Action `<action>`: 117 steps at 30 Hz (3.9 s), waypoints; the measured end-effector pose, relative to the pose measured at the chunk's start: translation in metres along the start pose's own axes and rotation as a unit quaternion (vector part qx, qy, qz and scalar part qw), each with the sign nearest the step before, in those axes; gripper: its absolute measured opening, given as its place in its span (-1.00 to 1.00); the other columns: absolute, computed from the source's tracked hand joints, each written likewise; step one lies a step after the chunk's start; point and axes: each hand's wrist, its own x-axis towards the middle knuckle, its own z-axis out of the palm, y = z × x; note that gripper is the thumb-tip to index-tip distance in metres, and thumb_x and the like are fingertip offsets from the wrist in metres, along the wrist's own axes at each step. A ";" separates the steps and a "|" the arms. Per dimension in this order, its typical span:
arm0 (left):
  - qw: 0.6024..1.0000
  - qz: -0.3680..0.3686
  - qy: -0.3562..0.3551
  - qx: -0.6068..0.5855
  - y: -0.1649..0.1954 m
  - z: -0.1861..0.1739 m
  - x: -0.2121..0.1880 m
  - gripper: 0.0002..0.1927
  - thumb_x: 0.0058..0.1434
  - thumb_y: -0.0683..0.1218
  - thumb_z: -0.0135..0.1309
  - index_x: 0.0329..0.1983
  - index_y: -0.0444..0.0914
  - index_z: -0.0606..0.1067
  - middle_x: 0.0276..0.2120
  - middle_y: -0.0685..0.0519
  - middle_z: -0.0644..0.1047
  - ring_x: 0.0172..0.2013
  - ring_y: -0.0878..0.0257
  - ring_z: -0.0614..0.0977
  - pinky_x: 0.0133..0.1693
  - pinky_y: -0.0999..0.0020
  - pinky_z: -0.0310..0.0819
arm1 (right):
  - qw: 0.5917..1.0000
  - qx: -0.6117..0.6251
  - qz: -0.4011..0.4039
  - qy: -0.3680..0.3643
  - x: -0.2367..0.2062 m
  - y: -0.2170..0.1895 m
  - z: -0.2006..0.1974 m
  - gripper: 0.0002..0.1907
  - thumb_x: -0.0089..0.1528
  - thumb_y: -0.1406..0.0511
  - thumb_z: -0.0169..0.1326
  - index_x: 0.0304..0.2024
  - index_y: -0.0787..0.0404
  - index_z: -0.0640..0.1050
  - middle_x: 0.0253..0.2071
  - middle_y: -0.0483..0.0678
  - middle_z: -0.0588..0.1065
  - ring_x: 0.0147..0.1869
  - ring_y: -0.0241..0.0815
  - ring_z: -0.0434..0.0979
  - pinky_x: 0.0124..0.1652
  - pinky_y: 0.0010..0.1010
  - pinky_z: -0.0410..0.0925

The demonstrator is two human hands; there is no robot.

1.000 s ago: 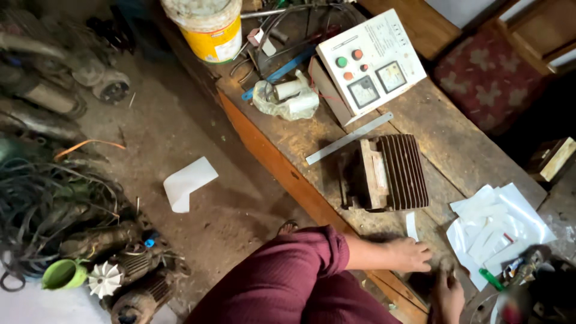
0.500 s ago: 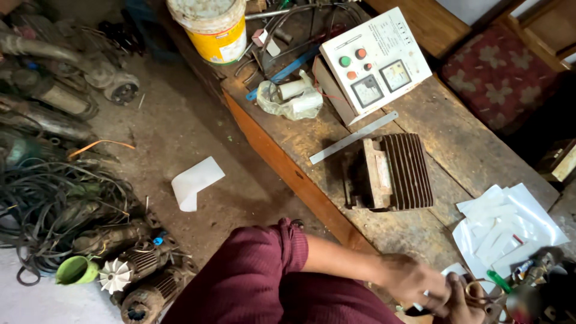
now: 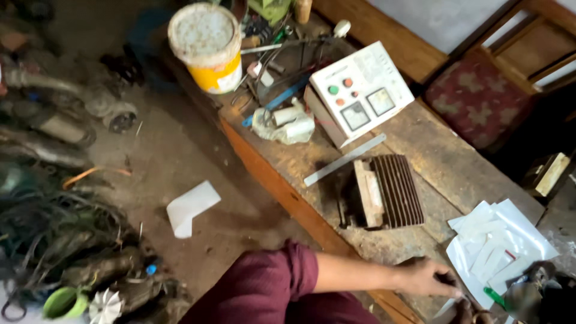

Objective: The person cuts strips of white insulating paper with scissors and fits them into the slots of an electric motor stator housing on the workbench, pressing the liners into place by hand and repositioning the motor housing between strips.

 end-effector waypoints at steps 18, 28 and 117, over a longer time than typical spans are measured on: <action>0.743 0.268 0.028 0.613 -0.043 -0.006 -0.025 -0.81 0.06 -0.06 0.03 -0.43 -0.20 0.63 -0.19 0.04 0.55 -0.12 0.12 0.56 -0.21 0.21 0.43 | 0.845 -0.496 0.149 -0.130 -0.040 0.009 0.021 -0.39 0.37 -0.16 -0.01 0.21 0.10 0.56 -0.16 0.25 0.60 -0.05 0.40 0.57 -0.06 0.16 0.41; 0.747 0.204 0.010 0.633 -0.053 -0.010 -0.039 -0.65 0.02 0.02 0.01 -0.19 -0.14 0.67 0.02 -0.01 0.53 0.06 -0.15 0.55 -0.15 0.05 0.51 | 0.778 -0.603 0.034 -0.173 -0.048 0.012 0.033 -0.51 0.35 -0.14 0.02 0.01 0.06 0.55 -0.21 0.17 0.61 -0.10 0.31 0.61 -0.08 0.09 0.45; 0.744 0.071 0.158 0.645 -0.017 -0.080 -0.054 -0.49 0.47 0.02 0.12 0.37 -0.27 0.31 0.19 -0.21 0.37 0.23 -0.21 0.35 0.27 -0.15 0.16 | 0.979 -0.149 -0.068 -0.119 -0.075 -0.006 0.102 -0.67 0.21 0.33 0.25 0.02 0.19 0.51 0.00 0.09 0.48 0.03 0.24 0.54 -0.05 -0.09 0.44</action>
